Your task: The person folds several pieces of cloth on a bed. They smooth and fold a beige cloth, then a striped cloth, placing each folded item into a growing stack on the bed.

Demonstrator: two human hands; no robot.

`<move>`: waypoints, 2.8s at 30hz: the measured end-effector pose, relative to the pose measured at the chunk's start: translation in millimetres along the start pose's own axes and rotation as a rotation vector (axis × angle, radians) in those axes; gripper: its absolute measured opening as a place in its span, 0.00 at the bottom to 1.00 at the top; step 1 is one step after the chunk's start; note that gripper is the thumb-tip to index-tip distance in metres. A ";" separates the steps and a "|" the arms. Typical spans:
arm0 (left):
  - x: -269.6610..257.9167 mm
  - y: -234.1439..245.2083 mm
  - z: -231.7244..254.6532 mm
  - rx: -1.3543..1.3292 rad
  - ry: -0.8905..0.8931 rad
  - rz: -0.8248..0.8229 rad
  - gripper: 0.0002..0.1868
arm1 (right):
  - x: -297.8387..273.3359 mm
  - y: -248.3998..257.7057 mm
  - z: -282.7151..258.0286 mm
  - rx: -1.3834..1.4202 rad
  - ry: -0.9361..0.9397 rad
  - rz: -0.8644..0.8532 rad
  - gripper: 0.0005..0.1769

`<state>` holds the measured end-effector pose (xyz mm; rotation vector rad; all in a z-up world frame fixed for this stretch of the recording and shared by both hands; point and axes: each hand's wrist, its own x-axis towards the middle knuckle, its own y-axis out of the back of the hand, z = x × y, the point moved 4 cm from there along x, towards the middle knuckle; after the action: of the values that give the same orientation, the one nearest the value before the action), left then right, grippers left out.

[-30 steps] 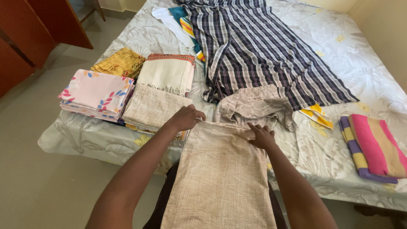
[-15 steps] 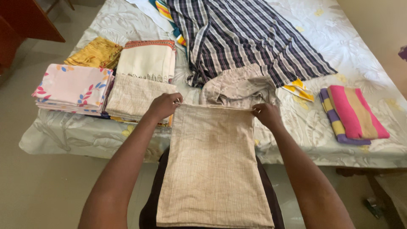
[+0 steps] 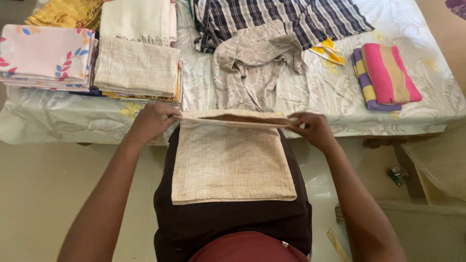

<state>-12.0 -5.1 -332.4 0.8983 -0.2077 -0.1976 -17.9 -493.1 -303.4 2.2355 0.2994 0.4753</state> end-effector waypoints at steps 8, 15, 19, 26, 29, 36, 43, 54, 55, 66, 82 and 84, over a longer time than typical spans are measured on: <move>-124.5 -25.8 29.1 -0.045 0.011 0.096 0.07 | -107.8 -27.0 -35.0 0.037 -0.064 -0.024 0.09; -176.0 -44.8 41.0 -0.055 -0.029 0.219 0.09 | -146.8 -38.3 -53.4 0.040 -0.173 -0.021 0.11; -192.7 -47.6 44.0 -0.068 -0.020 0.234 0.10 | -165.0 -40.2 -53.1 0.041 -0.192 -0.037 0.09; -211.6 -49.2 54.0 -0.142 -0.054 0.202 0.09 | -199.1 -45.7 -51.7 -0.009 -0.156 -0.030 0.08; -215.6 -46.0 56.9 -0.129 -0.081 0.208 0.09 | -210.5 -45.5 -51.7 -0.033 -0.143 0.011 0.07; -218.5 -46.3 67.0 -0.056 -0.117 0.070 0.07 | -214.9 -45.7 -65.1 -0.067 -0.090 -0.010 0.07; -199.0 -51.6 67.0 0.108 0.080 0.080 0.15 | -185.8 -36.1 -85.1 -0.071 -0.026 0.106 0.07; -39.5 -165.6 98.8 0.579 0.080 -0.026 0.31 | -27.4 -213.1 -114.9 -0.278 0.056 -0.096 0.34; -39.0 -171.3 95.8 0.655 0.107 -0.102 0.33 | -26.9 -225.0 -106.9 -0.310 -0.036 -0.222 0.35; -67.4 -139.4 60.8 0.437 0.559 -0.199 0.47 | -47.7 -176.4 -50.7 -0.706 -0.533 -0.515 0.44; -86.2 -147.5 -35.1 -0.206 0.727 0.136 0.47 | -102.8 -114.9 12.3 -0.127 -0.680 0.083 0.43; -86.6 -149.2 -41.9 -0.226 0.697 0.107 0.45 | -102.4 -112.0 0.3 -0.093 -0.716 0.101 0.37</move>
<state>-96.8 -42.1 -483.9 0.6828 0.4072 0.1941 -116.4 -458.7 -413.6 2.1770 -0.2065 -0.2694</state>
